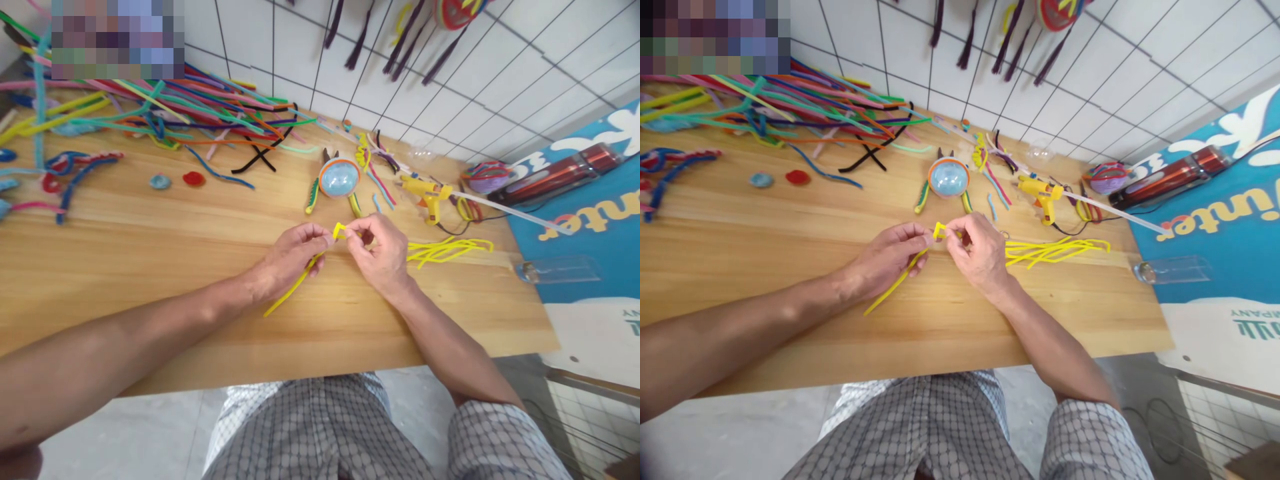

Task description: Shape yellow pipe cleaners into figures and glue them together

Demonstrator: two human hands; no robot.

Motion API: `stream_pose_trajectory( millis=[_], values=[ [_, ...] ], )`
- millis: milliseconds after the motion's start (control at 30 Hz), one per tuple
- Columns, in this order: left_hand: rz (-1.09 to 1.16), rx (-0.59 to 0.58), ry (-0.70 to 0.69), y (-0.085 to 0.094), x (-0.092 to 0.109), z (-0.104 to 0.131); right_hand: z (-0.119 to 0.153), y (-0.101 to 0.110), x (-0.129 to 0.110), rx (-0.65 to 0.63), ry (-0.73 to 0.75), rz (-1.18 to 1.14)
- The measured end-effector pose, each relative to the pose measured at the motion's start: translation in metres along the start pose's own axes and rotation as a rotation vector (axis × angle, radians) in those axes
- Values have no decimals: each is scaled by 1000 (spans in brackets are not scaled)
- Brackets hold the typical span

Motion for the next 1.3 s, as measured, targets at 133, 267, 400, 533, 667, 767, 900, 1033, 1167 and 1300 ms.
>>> stream_pose_trajectory(
  millis=[133,267,400,533,667,767,900,1033,1167,1300],
  values=[
    [-39,-8,-49,0,1,1,1,0,-1,-1,-10,2],
    [-51,-4,-154,-1,12,4,2,0,0,4,-24,-16],
    [-86,-12,-218,-2,17,6,2,0,2,12,-33,-22],
    [-124,22,-180,1,12,6,2,1,1,25,-30,-19],
    [-134,34,-165,2,11,7,3,2,1,38,-45,-7],
    [-129,52,-161,3,11,7,3,2,0,43,-46,-22],
    [-126,54,-152,1,12,8,4,2,-2,48,-27,-30],
    [-146,47,-160,0,14,10,4,-1,-5,30,8,5],
    [-194,27,-205,-2,15,12,4,-3,-8,13,35,43],
    [-215,53,-291,0,18,12,5,-5,-14,7,96,61]
  ],
)
Point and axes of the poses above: each hand's wrist, its own z-axis away from the middle knuckle, its own y-axis out of the back of the hand, x = y × z, the point moved 9 cm from there along -z, towards the middle knuckle, and after that the axes turned 3 degrees about y, right-handed, at the moved point
